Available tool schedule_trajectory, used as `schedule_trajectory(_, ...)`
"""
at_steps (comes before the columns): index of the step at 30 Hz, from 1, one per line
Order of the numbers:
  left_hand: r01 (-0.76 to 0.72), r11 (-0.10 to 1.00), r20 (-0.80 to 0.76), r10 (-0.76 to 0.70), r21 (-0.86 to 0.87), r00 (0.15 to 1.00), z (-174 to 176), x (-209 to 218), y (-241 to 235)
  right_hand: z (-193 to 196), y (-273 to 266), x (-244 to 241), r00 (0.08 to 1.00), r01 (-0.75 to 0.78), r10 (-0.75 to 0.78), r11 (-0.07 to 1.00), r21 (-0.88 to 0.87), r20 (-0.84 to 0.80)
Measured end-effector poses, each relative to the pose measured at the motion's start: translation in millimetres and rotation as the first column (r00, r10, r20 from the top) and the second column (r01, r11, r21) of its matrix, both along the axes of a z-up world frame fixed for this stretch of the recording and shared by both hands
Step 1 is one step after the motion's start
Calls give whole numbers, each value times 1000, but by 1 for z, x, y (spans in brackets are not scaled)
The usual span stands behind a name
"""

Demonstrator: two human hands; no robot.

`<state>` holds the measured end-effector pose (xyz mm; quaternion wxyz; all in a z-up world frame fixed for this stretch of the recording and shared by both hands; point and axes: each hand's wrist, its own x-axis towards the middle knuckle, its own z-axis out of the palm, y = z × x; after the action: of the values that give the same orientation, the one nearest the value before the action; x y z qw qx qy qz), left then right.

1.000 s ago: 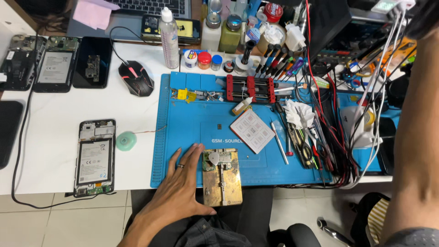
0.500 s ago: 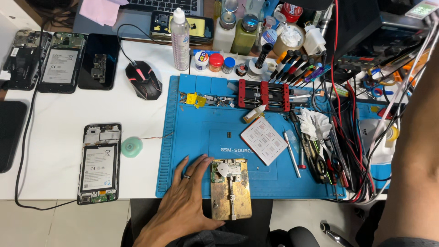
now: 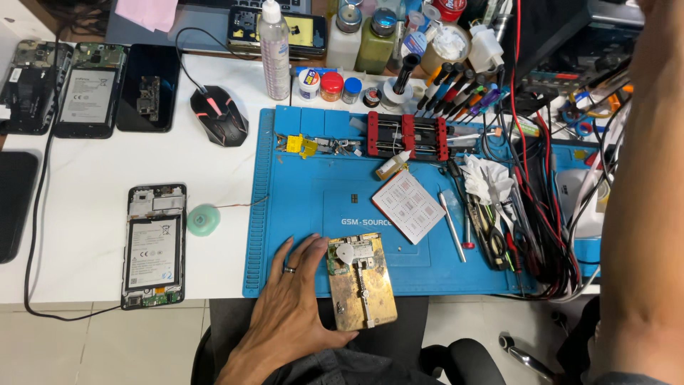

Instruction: The person solders a small electronic component onto a circuit board using a soldering iron and solder wire. They then use tweezers to position the component and a tissue to wipe the board.

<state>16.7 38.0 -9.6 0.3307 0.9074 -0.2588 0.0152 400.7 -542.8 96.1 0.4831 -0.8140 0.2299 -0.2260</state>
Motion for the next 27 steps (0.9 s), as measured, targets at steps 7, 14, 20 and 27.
schedule_trajectory(7, -151, 983, 69, 158, -100, 985, -11, -19, -7, -28, 185, -267, 823, -525, 433, 332, -784, -368)
schedule_trajectory(14, -360, 920, 251, 389, -154, 886, -21, -21, -30, -110, 145, -253, 900, -349, 379, 328, -878, -216)
schedule_trajectory(20, -459, 881, 256, 473, -114, 843, -28, -25, -46, -75, 132, -263, 946, -203, 183, 978, 46, 267)
schedule_trajectory(27, -453, 892, 212, 442, 0, 871, -24, -51, -54, -46, 146, -308, 825, -240, 227, 970, -42, 518)
